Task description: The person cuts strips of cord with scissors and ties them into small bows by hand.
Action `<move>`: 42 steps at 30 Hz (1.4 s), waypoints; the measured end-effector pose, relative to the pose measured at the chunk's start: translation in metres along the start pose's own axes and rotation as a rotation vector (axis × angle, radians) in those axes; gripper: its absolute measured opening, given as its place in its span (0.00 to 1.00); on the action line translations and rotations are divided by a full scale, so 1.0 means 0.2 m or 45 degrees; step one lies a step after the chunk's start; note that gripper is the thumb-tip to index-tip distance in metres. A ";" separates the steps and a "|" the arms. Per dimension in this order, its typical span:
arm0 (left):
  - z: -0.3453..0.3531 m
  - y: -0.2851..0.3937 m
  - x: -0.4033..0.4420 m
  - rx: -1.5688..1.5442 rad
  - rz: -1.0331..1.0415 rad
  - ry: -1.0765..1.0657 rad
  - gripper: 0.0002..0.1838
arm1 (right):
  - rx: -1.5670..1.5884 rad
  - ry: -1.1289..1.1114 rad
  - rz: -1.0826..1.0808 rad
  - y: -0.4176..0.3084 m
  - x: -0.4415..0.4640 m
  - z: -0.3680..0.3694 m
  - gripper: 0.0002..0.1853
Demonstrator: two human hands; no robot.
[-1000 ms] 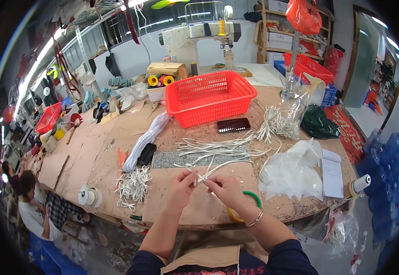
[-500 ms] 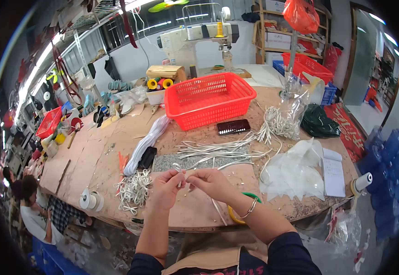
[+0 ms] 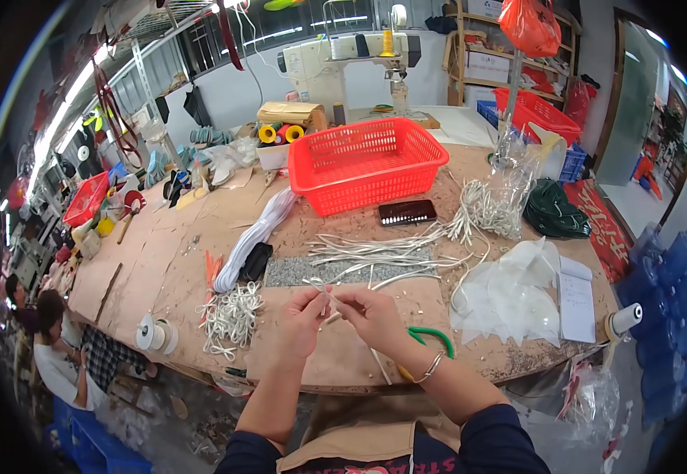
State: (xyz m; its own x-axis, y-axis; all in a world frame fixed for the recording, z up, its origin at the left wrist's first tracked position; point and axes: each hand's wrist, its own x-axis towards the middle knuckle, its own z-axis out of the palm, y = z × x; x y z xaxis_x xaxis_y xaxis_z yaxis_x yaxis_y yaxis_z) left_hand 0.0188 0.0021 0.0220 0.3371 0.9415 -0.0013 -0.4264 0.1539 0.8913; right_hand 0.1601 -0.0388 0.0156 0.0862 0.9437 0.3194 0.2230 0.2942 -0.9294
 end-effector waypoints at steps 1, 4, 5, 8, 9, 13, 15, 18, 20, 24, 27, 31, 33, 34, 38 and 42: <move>-0.02 -0.03 0.02 -0.011 0.021 -0.010 0.06 | 0.001 -0.005 0.004 0.01 -0.01 -0.02 0.08; -0.07 -0.03 0.02 -0.305 -0.032 -0.027 0.06 | -0.009 -0.154 0.154 0.06 -0.02 -0.10 0.07; -0.08 -0.02 0.02 -0.585 -0.108 -0.041 0.06 | -0.105 -0.153 0.120 0.07 -0.01 -0.16 0.07; -0.12 -0.03 0.00 -0.512 -0.258 -0.167 0.06 | -0.222 -0.126 0.026 -0.03 0.03 -0.30 0.06; -0.09 -0.04 0.00 -0.514 -0.274 -0.179 0.06 | -0.482 -0.138 -0.247 -0.11 0.04 -0.32 0.05; 0.03 -0.08 -0.04 0.506 -0.161 -0.401 0.07 | -0.994 -0.413 -0.852 -0.25 0.09 -0.32 0.03; 0.05 -0.09 -0.05 0.694 -0.121 -0.508 0.08 | -1.058 -0.370 -0.849 -0.24 0.08 -0.30 0.01; 0.02 -0.11 -0.03 0.797 -0.164 -0.619 0.08 | -1.013 -0.482 -0.825 -0.12 0.14 -0.31 0.02; -0.02 -0.12 -0.01 0.403 -0.209 -0.463 0.09 | -0.930 -0.371 -0.692 -0.04 0.13 -0.33 0.02; -0.07 -0.19 0.00 0.113 -0.274 -0.259 0.09 | -1.165 -0.262 -0.832 -0.02 0.01 -0.27 0.04; -0.05 -0.23 -0.02 0.121 -0.166 -0.224 0.08 | -1.033 -0.187 -0.756 0.01 -0.04 -0.23 0.04; -0.03 -0.23 -0.05 -0.041 -0.274 -0.279 0.08 | -0.665 -0.347 -0.456 -0.01 -0.07 -0.23 0.07; -0.03 -0.23 -0.05 0.018 -0.308 -0.325 0.08 | -0.569 -0.393 -0.224 0.01 -0.09 -0.22 0.08; -0.03 -0.24 -0.06 0.002 -0.280 -0.301 0.08 | -0.473 -0.434 0.004 0.02 -0.11 -0.22 0.09; -0.05 -0.20 -0.06 -0.231 -0.365 -0.315 0.05 | -0.096 -0.260 -0.013 0.03 -0.16 -0.23 0.10; 0.00 -0.19 -0.09 -0.340 -0.547 -0.388 0.05 | -0.341 -0.284 -0.536 0.03 -0.18 -0.25 0.11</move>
State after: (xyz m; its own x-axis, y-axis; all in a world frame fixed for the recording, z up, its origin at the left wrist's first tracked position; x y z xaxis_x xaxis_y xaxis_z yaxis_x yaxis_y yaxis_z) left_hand 0.0285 -0.0200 -0.0126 0.7358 0.6552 -0.1713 -0.3816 0.6100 0.6945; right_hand 0.2062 -0.0780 0.0082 -0.2654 0.7706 0.5795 0.4359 0.6320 -0.6408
